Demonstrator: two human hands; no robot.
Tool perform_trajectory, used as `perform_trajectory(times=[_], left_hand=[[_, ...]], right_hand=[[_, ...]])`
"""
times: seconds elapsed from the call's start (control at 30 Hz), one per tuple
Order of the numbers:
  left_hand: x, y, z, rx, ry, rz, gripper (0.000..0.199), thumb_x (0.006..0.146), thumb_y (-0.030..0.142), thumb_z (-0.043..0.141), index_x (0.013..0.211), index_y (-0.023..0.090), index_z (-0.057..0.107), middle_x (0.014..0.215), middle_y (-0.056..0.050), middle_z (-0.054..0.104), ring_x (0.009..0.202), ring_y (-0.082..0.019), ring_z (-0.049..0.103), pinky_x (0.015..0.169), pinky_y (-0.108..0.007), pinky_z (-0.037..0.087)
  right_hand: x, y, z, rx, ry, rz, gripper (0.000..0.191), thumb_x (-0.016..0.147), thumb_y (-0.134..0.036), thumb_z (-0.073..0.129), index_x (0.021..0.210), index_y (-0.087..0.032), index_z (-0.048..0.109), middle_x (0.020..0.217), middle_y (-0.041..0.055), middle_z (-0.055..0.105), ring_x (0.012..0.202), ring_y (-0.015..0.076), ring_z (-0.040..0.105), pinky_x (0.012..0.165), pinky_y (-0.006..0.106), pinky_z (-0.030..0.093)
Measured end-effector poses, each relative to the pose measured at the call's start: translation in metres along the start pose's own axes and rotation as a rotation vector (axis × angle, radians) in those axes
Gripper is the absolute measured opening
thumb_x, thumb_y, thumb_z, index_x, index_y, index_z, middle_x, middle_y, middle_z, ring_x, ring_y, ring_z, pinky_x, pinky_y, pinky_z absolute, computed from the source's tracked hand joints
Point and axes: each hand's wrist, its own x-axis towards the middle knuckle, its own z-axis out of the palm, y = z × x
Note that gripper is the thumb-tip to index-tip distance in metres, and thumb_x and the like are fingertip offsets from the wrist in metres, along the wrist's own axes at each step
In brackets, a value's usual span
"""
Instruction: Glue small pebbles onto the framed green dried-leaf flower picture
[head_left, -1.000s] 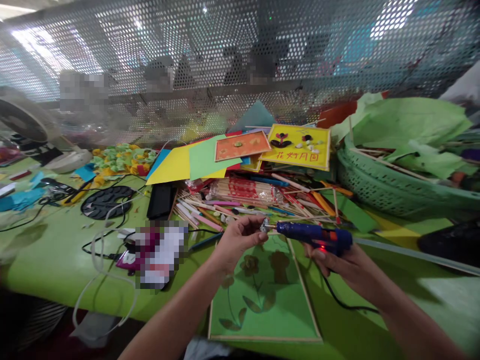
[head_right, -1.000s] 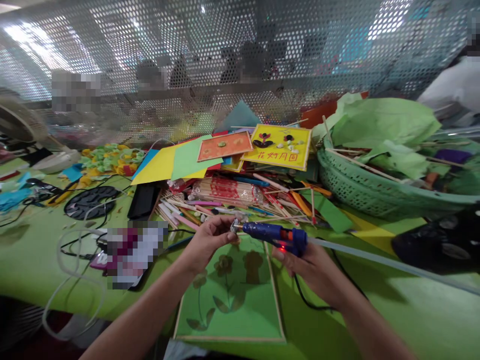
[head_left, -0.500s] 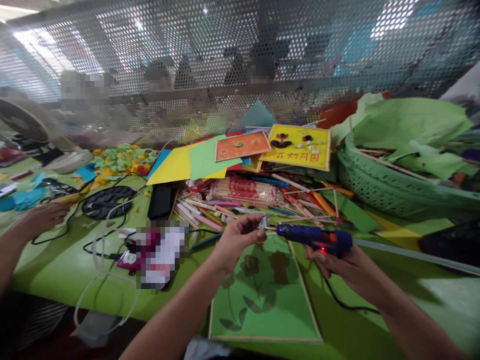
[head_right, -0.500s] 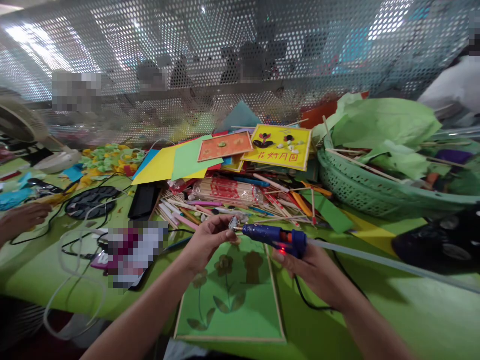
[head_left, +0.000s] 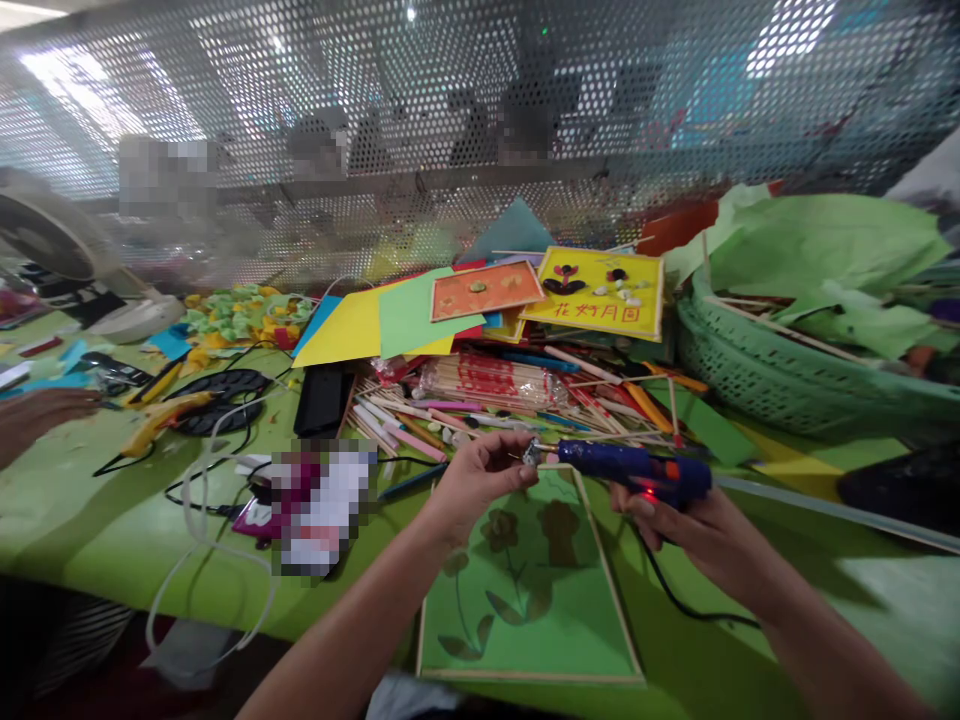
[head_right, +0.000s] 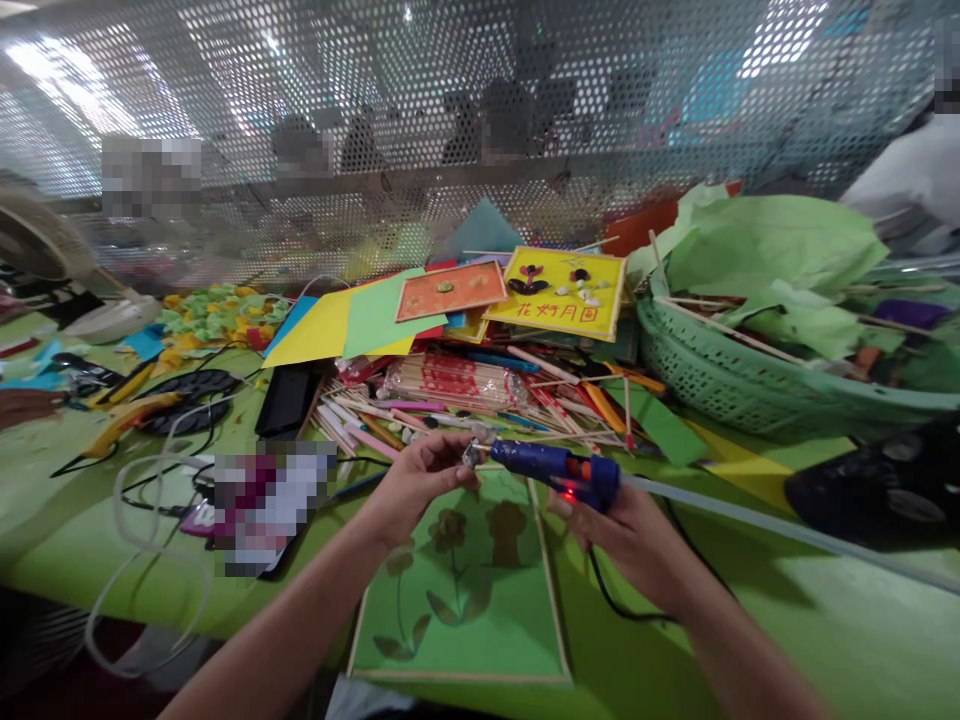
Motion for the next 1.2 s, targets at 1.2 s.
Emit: perform_trajectory(times=[1.2], left_hand=[[-0.004,0.0057,-0.0011,0.013,-0.001,-0.014,0.039,0.073,0.035,0.084,0.106,0.018,0.075,0.091,-0.005,0.071,0.072,-0.013,0.066,0.075,-0.027,0.051]], right_hand=[[0.0002,-0.0027,-0.0016,-0.012,-0.036,0.021,0.051,0.077,-0.067,0.069,0.077,-0.016,0.064,0.066,0.0034,0.056,0.051,0.0111,0.044,0.048,0.027,0.037]])
